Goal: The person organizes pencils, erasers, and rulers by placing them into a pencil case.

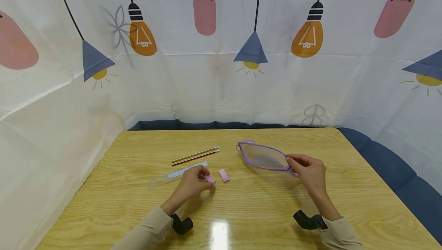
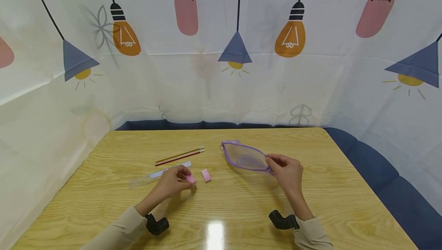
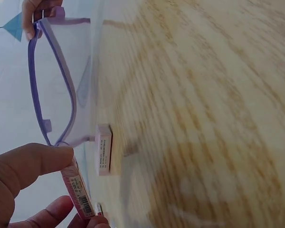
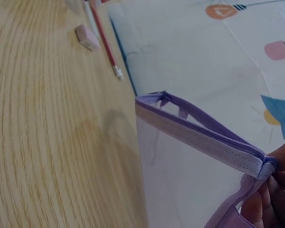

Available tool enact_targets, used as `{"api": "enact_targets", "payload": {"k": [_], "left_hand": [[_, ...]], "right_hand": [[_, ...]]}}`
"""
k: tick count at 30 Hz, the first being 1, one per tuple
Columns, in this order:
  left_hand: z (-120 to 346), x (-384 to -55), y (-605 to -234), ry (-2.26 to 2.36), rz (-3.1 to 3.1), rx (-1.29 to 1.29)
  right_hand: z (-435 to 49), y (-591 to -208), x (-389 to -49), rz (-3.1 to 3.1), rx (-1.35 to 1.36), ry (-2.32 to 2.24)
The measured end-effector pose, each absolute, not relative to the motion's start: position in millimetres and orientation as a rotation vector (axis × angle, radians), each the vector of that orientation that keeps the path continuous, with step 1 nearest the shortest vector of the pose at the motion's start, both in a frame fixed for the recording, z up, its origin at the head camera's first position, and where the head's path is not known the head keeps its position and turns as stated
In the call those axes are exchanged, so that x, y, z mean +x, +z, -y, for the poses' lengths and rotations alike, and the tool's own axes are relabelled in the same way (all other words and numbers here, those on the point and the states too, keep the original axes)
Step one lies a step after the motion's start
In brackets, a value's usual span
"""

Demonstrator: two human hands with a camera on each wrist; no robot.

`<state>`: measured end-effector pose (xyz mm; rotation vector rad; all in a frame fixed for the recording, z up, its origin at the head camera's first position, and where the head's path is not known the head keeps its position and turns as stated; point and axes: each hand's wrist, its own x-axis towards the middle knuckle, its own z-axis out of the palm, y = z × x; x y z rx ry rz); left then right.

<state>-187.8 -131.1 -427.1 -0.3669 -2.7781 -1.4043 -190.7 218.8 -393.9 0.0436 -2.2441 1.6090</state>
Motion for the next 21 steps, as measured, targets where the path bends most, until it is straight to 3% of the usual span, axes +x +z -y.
{"api": "enact_targets", "payload": {"k": [21], "left_hand": [[128.9,-187.0,-418.9,-1.491,2.713,-0.381]], "right_hand": [[-224.3,-409.3,-199.8,2.209,0.021,1.646]]}}
